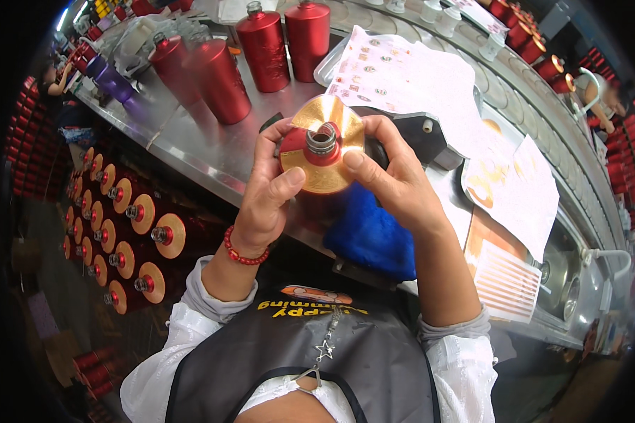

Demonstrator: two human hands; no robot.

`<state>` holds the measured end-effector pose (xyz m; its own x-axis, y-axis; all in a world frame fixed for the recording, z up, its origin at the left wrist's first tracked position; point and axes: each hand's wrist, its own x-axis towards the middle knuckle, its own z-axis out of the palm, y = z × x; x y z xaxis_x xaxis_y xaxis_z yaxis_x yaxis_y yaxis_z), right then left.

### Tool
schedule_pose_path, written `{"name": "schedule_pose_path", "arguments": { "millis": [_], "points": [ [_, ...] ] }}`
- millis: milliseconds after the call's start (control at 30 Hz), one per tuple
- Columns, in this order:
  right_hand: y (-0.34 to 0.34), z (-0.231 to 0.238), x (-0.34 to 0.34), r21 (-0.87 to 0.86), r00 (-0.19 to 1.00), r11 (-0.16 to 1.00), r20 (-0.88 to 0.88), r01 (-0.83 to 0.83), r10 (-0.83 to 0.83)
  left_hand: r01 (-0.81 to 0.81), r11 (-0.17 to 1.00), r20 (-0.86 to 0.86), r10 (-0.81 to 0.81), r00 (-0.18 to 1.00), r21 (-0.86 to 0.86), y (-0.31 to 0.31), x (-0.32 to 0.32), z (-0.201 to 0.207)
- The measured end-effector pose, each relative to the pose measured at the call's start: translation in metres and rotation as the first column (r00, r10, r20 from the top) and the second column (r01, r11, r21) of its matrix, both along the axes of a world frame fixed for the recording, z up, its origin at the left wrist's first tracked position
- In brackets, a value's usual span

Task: The person applies circular labels to red cylindrical cans. They peel each label from a backing sheet, align it on the can, and smooth it with a green tool. The person repeats this process for multiple cans, handling them one at a time.

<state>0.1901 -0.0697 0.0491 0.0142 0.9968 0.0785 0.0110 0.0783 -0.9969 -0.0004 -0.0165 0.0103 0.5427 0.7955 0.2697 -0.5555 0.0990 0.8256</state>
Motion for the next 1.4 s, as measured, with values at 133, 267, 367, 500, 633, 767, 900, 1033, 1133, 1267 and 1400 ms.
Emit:
{"name": "schedule_pose_path", "arguments": {
  "millis": [133, 267, 367, 500, 633, 767, 900, 1033, 1133, 1267, 1400],
  "points": [
    [0.0021, -0.0021, -0.0041, -0.005, 0.999, 0.999, -0.032, 0.032, -0.032, -0.002, 1.000, 0.003, 0.002, 1.000, 0.019, -0.0003, 0.0002, -0.0003],
    [0.0023, -0.0028, -0.0031, -0.028, 0.998, 0.999, -0.043, 0.041, -0.042, -0.014, 1.000, 0.011, 0.014, 1.000, 0.004, -0.0006, 0.0011, -0.0005],
    [0.0034, -0.0052, -0.0018, -0.036, 0.998, 0.998, -0.040, 0.047, -0.048, -0.024, 1.000, 0.005, 0.024, 1.000, 0.017, -0.0016, 0.0019, 0.0000],
    [0.0018, -0.0042, -0.0021, -0.027, 0.997, 0.999, -0.081, 0.018, -0.020, -0.020, 1.000, -0.008, 0.020, 1.000, 0.023, -0.0009, 0.0004, 0.0003],
    [0.0015, -0.0050, -0.0013, 0.039, 0.997, 0.999, -0.069, -0.016, 0.019, -0.012, 1.000, 0.011, 0.011, 1.000, 0.023, -0.0002, 0.0012, -0.0003],
    [0.0029, -0.0059, -0.0008, 0.038, 0.998, 0.999, -0.059, -0.020, 0.022, -0.025, 0.999, -0.001, 0.025, 1.000, 0.039, -0.0012, 0.0025, -0.0019],
    [0.0041, -0.0073, -0.0004, 0.062, 1.000, 0.998, -0.027, -0.014, 0.016, -0.015, 0.999, -0.004, 0.015, 1.000, 0.031, -0.0002, 0.0012, -0.0020],
    [0.0036, -0.0063, -0.0015, 0.065, 0.999, 0.998, -0.037, -0.015, 0.017, 0.004, 1.000, 0.002, -0.005, 1.000, 0.028, -0.0001, 0.0002, -0.0001],
    [0.0042, -0.0053, -0.0019, 0.049, 0.999, 0.999, -0.029, -0.020, 0.021, 0.000, 1.000, 0.002, 0.000, 1.000, 0.019, 0.0006, -0.0010, -0.0006],
    [0.0030, -0.0033, -0.0023, 0.039, 0.999, 0.999, -0.033, -0.004, 0.006, -0.023, 1.000, -0.045, 0.023, 0.999, 0.003, 0.0009, 0.0010, -0.0005],
    [0.0046, -0.0084, 0.0000, 0.047, 1.000, 0.999, -0.007, 0.003, -0.003, -0.010, 1.000, -0.070, 0.011, 0.998, 0.024, 0.0025, -0.0009, 0.0004]
  ]
}}
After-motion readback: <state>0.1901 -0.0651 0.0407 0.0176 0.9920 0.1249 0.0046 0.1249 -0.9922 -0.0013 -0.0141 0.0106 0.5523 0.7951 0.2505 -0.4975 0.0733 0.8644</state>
